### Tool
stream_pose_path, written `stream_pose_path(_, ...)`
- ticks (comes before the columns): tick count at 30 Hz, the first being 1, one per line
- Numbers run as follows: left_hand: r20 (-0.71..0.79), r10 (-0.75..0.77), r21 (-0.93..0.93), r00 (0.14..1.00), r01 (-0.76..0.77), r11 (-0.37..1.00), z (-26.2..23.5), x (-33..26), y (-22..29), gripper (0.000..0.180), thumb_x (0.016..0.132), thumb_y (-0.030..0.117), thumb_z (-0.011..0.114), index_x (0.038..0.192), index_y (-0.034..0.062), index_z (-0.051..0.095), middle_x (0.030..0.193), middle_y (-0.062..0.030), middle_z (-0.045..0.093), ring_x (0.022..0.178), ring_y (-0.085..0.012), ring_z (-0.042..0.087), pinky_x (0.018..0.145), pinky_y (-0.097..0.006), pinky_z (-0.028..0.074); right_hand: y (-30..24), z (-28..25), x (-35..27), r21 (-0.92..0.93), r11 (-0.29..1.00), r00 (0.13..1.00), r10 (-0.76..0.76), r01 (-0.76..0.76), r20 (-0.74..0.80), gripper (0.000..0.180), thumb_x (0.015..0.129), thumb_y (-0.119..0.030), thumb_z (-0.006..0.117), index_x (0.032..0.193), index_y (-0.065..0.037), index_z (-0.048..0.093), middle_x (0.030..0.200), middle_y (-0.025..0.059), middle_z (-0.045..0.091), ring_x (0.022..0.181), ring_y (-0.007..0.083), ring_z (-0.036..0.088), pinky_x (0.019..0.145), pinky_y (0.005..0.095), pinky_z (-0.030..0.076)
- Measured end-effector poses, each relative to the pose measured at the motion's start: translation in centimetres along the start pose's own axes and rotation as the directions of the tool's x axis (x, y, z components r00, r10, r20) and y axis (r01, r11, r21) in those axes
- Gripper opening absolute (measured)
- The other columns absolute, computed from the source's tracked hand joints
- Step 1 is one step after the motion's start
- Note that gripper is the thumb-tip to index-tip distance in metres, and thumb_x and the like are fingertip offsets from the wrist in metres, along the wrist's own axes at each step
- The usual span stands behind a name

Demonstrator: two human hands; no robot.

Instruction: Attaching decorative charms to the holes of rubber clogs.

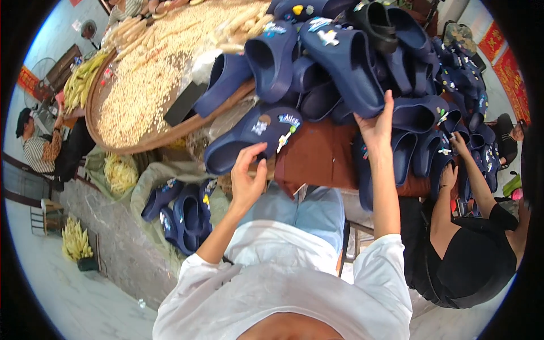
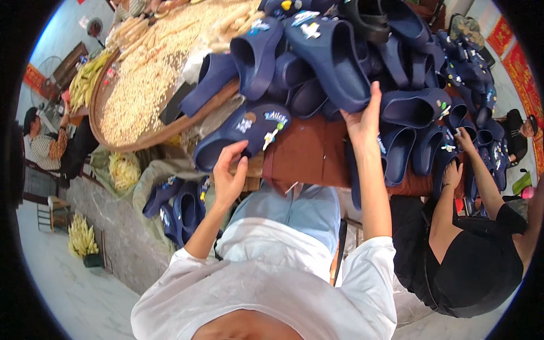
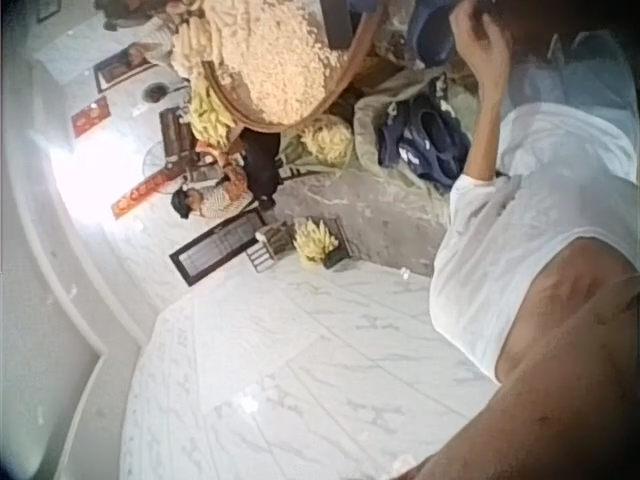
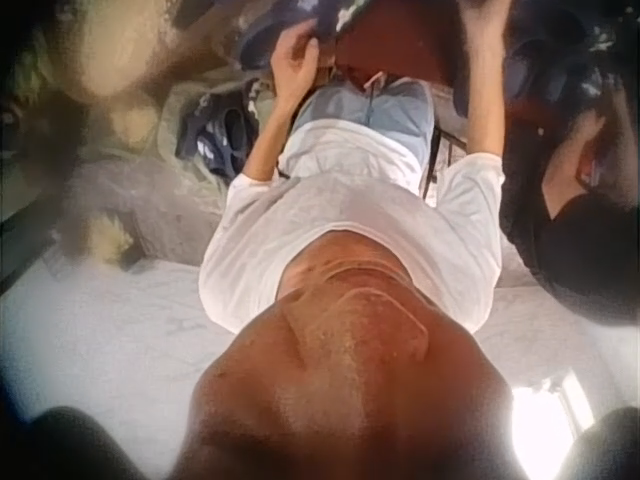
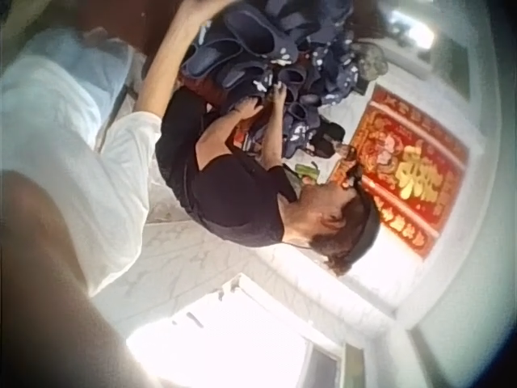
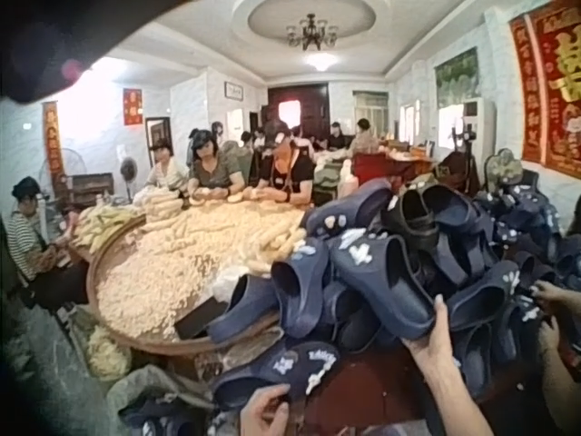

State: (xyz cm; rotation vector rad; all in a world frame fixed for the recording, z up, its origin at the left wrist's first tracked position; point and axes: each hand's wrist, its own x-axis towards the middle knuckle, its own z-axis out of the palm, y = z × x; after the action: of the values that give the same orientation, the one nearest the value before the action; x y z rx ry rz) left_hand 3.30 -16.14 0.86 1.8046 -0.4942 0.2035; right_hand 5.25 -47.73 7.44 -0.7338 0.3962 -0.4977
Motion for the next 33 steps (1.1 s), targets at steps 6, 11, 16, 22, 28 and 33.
stream_pose_path(6,0.005,0.083,0.232,0.997,-0.082,0.969,0.1,-0.5,-1.6,0.028,0.083,0.003,0.061,0.111,0.0009,0.060,0.109,-0.0149,0.063,0.105,-0.0330,0.059,0.091,-0.040,0.046,-0.2,-1.2,2.3,0.074,0.997,0.999,0.021,-0.018,-0.038,0.056,0.095,-0.044,0.060,0.129,-0.002,0.048,0.130,0.0152,0.056,0.117,0.0293,0.056,0.097,0.0432,0.048)
stream_pose_path(11,0.003,-0.062,0.181,0.998,0.060,0.982,0.9,-0.6,-2.8,0.029,0.083,0.009,0.064,0.110,0.0009,0.055,0.107,-0.0170,0.062,0.103,-0.0346,0.058,0.090,-0.042,0.046,0.0,-1.1,5.5,0.106,0.994,0.987,-0.020,0.038,-0.160,0.058,0.100,-0.045,0.047,0.138,-0.002,0.040,0.139,0.0174,0.050,0.125,0.0335,0.050,0.106,0.0510,0.041)
stream_pose_path(16,0.043,-0.116,0.229,0.992,0.104,0.968,0.7,0.2,-3.7,0.030,0.085,0.011,0.066,0.110,-0.0032,0.056,0.106,-0.0162,0.066,0.103,-0.0274,0.063,0.092,-0.036,0.047,1.3,-1.9,4.9,0.175,0.982,0.986,-0.038,0.066,-0.160,0.061,0.099,-0.046,0.043,0.142,-0.003,0.037,0.144,0.0181,0.043,0.131,0.0348,0.045,0.109,0.0519,0.037)
stream_pose_path(22,0.145,-0.144,0.093,0.979,0.132,0.987,0.9,1.4,-5.2,0.033,0.082,0.018,0.068,0.105,-0.0044,0.062,0.102,-0.0211,0.068,0.098,-0.0354,0.065,0.086,-0.040,0.049,2.4,-3.6,6.0,-0.226,0.973,0.952,-0.107,0.042,-0.285,0.051,0.096,-0.032,0.055,0.136,-0.003,0.043,0.139,0.0154,0.047,0.125,0.0329,0.048,0.107,0.0495,0.038)
stream_pose_path(28,0.166,-0.124,0.042,0.978,0.119,0.992,0.9,1.6,-5.1,0.031,0.083,0.018,0.068,0.105,-0.0036,0.063,0.102,-0.0204,0.069,0.095,-0.0344,0.067,0.083,-0.038,0.050,3.4,-2.9,4.8,-0.223,0.964,0.887,-0.229,0.148,-0.401,0.044,0.093,-0.025,0.059,0.127,0.000,0.049,0.122,0.0133,0.057,0.114,0.0244,0.053,0.098,0.0408,0.042)
stream_pose_path(33,0.173,-0.145,0.053,0.974,0.138,0.989,1.6,2.0,-4.6,0.028,0.086,0.020,0.066,0.101,-0.0033,0.064,0.091,-0.0200,0.070,0.082,-0.0319,0.069,0.073,-0.036,0.051,4.6,-3.9,1.5,-0.472,0.811,0.803,-0.516,0.346,-0.298,0.044,0.093,-0.020,0.057,0.132,-0.001,0.046,0.117,0.0099,0.057,0.105,0.0176,0.053,0.094,0.0313,0.042)
